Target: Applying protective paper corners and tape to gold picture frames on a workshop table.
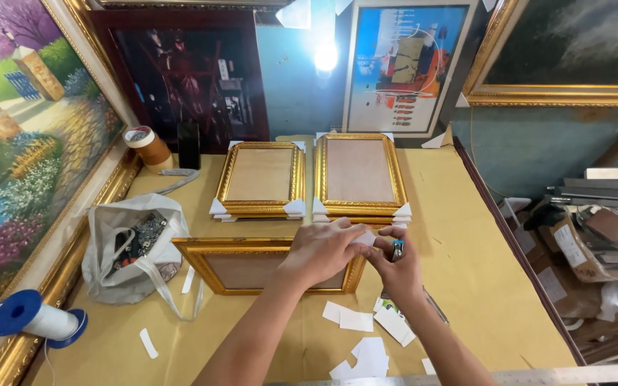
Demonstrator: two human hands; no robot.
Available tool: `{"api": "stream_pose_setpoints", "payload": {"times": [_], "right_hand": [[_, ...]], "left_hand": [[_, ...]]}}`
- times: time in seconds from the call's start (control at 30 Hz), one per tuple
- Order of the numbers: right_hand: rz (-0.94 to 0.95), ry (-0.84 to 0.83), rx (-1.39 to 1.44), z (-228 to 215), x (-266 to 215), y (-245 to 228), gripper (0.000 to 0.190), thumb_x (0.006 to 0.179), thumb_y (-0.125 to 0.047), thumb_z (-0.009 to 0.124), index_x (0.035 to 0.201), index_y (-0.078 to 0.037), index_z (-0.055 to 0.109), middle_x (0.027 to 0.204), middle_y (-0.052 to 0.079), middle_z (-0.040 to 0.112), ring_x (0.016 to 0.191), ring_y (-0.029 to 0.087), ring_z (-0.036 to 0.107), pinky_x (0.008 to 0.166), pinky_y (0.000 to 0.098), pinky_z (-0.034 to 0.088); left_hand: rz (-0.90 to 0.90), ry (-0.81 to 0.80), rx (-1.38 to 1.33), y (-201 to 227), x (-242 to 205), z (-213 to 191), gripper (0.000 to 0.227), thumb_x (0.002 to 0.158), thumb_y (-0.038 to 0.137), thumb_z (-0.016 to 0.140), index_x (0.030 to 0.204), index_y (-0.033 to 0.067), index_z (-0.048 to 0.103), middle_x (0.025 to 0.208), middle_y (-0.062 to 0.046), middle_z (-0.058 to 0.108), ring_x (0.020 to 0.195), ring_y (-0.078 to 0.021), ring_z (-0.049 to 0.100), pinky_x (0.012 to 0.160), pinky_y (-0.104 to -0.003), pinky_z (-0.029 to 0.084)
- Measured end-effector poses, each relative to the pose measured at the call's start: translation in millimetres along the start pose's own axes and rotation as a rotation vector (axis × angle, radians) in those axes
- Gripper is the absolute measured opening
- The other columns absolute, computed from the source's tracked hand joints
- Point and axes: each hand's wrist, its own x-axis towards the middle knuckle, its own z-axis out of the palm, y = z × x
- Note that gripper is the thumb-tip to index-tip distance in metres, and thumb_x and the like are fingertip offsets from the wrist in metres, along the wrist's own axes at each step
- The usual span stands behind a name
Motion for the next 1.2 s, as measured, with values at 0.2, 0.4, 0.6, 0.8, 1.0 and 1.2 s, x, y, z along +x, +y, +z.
{"api": "stream_pose_setpoints", "payload": {"times": [0.2, 0.4, 0.6, 0.8, 1.0, 1.2], "right_hand": [[0.236, -0.277, 0.032, -12, -16, -58, 0.056, 0.069, -0.009, 0.072, 0.116, -0.006, 0.041, 0.097, 0.009, 0.047, 0.052, 0.007, 0.038, 0.037, 0.0188, 0.027], [0.463, -0.297, 0.046, -31, -16, -55, 0.025, 0.085, -0.011, 0.046, 0.107, 0.001, 0.047, 0.079, 0.007, 0.047, 0.062, 0.013, 0.044, 0.049, 0.0227, 0.036], [0.560, -0.286, 0.010, -42, -10, -24, 0.019, 0.083, -0.028, 0.038, 0.073, -0.012, 0.042, 0.055, -0.003, 0.021, 0.040, 0.008, 0.018, 0.032, 0.0208, 0.012], [-0.253, -0.513, -1.078, -47, -42, -22, 0.036, 0.068, -0.041, 0.054, 0.099, -0.024, 0.046, 0.065, 0.000, 0.054, 0.062, 0.025, 0.058, 0.059, 0.0365, 0.047], [-0.715, -0.563, -1.083, -38, -70, -45, 0.047, 0.066, -0.039, 0.056, 0.110, -0.022, 0.051, 0.063, -0.002, 0.049, 0.054, 0.018, 0.055, 0.047, 0.0311, 0.046], [-0.833, -0.656, -1.062, -39, -65, -35, 0.043, 0.068, -0.037, 0.052, 0.106, -0.017, 0.052, 0.066, 0.001, 0.050, 0.054, 0.019, 0.056, 0.044, 0.0310, 0.046]], "left_hand": [[-0.014, 0.043, -0.024, 14, -16, -3, 0.023, 0.087, 0.032, 0.046, 0.106, 0.0219, 0.055, 0.094, -0.004, 0.058, 0.079, -0.0331, 0.062, 0.068, -0.047, 0.049], [0.046, 0.294, 0.180, 20, -39, 24, 0.011, 0.085, 0.035, 0.053, 0.088, 0.0245, 0.053, 0.079, 0.006, 0.052, 0.066, -0.0163, 0.061, 0.054, -0.031, 0.051], [0.104, 0.407, 0.240, 37, -64, 35, 0.012, 0.087, 0.037, 0.049, 0.088, 0.0251, 0.053, 0.075, 0.010, 0.050, 0.061, -0.0091, 0.058, 0.050, -0.024, 0.049], [0.163, 0.416, 0.201, 47, -90, 39, 0.014, 0.089, 0.034, 0.046, 0.085, 0.0228, 0.053, 0.074, 0.006, 0.050, 0.066, -0.0128, 0.059, 0.054, -0.025, 0.048], [0.210, 0.512, 0.248, 46, -105, 60, 0.012, 0.087, 0.033, 0.052, 0.087, 0.0217, 0.055, 0.078, 0.006, 0.052, 0.071, -0.0116, 0.058, 0.056, -0.025, 0.049], [0.187, 0.434, 0.187, 51, -110, 54, 0.011, 0.085, 0.032, 0.056, 0.086, 0.0208, 0.058, 0.076, 0.003, 0.056, 0.071, -0.0123, 0.061, 0.056, -0.025, 0.051]]}}
